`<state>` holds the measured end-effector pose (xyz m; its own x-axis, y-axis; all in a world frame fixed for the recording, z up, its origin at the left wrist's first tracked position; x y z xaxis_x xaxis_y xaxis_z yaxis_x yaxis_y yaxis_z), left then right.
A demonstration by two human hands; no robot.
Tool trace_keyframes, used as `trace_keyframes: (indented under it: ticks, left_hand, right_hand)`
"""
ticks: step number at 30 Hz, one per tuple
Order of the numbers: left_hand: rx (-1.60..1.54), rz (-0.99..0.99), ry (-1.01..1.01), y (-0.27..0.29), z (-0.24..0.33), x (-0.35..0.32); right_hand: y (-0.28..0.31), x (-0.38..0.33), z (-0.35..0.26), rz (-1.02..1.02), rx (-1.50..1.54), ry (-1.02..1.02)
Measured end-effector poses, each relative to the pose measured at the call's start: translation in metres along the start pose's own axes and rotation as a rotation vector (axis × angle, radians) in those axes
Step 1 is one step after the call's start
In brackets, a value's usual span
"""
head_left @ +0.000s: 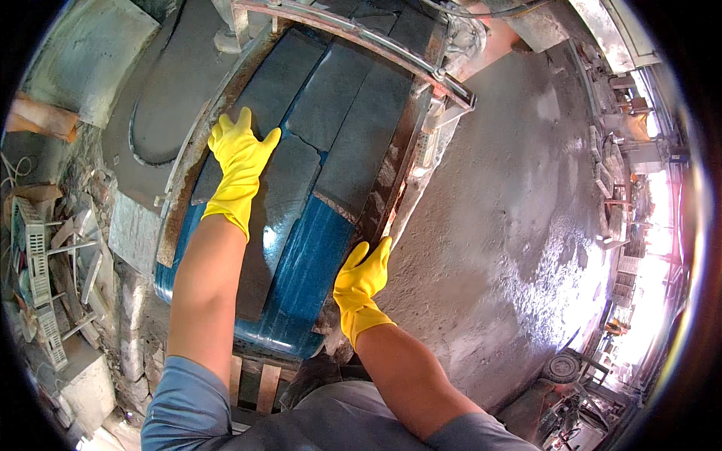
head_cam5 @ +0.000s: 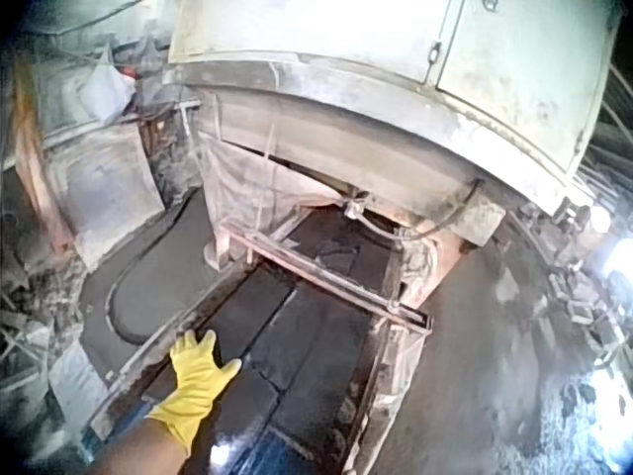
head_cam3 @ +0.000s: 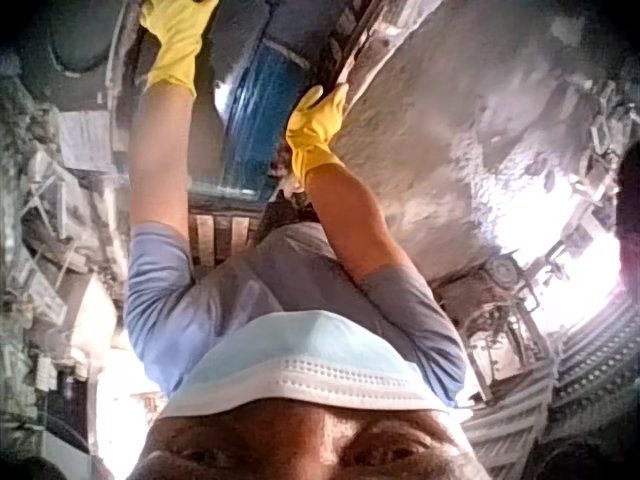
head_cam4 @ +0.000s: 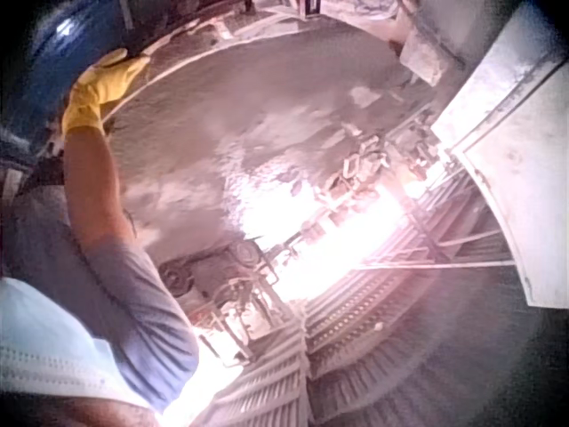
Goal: The person picks up rectangular dark tiles from a wooden pallet and places them onto a blue conveyor belt. They then move to a grinding machine and use a handheld tool to grind the edges of the tiles. The person repeats this process, handling the tiles one by one.
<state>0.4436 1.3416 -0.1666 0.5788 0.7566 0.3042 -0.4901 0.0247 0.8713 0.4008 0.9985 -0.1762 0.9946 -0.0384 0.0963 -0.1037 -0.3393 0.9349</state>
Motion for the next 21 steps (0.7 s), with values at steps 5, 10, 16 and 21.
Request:
trace_keyframes:
  ticks: [5,10,16,21]
  left_hand:
    - [0.049,-0.012,-0.03,0.009,0.013,0.003]
    - [-0.294,-0.005,-0.027,0.037,-0.027,-0.019]
    - [-0.497,-0.086,0.032,0.133,-0.045,-0.189]
    - [-0.198,-0.27,0.099,0.154,-0.039,-0.292]
  right_hand:
    - [0.001,0.002,0.001,0.007,0.0,-0.002]
    - [-0.003,0.003,0.0,-0.048,0.021,0.011]
    - [0.003,0.004,0.004,-0.11,-0.02,-0.052]
    - [-0.007,0.002,0.009,-0.084,-0.046,0.02]
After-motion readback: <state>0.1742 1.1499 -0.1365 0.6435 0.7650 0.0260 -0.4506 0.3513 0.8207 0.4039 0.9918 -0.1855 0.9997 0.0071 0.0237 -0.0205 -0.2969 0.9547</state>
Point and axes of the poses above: each hand's wrist, its own x-axis towards the middle knuckle, its own y-axis out of the back of the hand, z = x × y, the point moved 2 cm from there along x, towards the middle knuckle, and after that the axes turned 8 degrees about -x, right-handed, at the moved point
